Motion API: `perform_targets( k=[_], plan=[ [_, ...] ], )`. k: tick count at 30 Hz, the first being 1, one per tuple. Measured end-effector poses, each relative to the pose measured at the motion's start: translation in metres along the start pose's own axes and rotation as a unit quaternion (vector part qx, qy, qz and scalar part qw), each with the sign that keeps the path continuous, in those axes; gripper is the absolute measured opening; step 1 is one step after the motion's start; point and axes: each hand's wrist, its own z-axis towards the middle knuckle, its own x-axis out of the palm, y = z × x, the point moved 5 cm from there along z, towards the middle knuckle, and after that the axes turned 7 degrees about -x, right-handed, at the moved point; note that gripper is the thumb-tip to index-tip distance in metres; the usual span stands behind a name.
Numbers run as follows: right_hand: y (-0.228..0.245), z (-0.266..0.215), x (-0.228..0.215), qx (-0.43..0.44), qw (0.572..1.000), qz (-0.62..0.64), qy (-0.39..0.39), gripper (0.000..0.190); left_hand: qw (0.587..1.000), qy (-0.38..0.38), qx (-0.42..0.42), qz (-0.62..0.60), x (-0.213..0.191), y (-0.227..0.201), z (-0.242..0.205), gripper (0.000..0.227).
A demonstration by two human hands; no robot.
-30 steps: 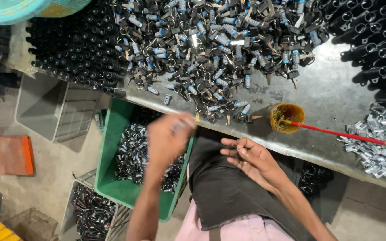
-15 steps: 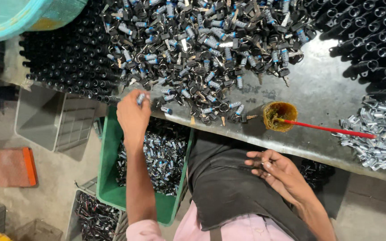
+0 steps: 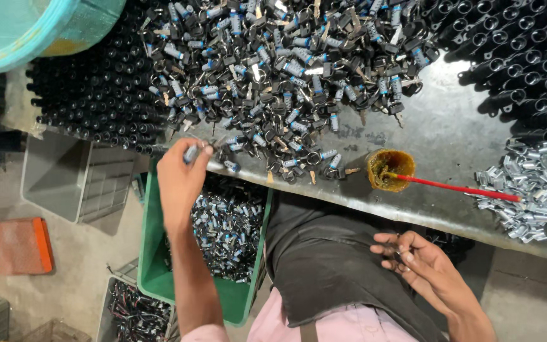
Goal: The person repeatedly picks small cylindrical key components from a pile, applies a yellow substance with a red brush, and attaches a metal clip to each component. The finished items are placed into a green bin below the work surface.
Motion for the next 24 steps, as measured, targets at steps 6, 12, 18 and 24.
perform_targets(
  k=[6,12,18,24],
  plan=[
    [0.009,0.017,0.030,0.001,0.997,0.069,0.038,0.015,0.939,0.259,0.146,-0.171,0.026,-0.107,-0.093,0.016],
    [0.000,0.029,0.050,0.033,0.983,0.160,0.085,0.020,0.857,0.465,0.180,-0.131,0.102,-0.151,-0.161,0.027],
    [-0.009,0.017,0.020,0.068,0.990,0.121,0.000,0.021,0.934,0.322,0.127,-0.088,0.077,-0.104,-0.098,0.023],
    [-0.015,0.006,-0.018,0.044,0.986,0.155,-0.054,0.019,0.982,-0.104,0.029,0.158,0.012,-0.005,0.017,0.020]
  ],
)
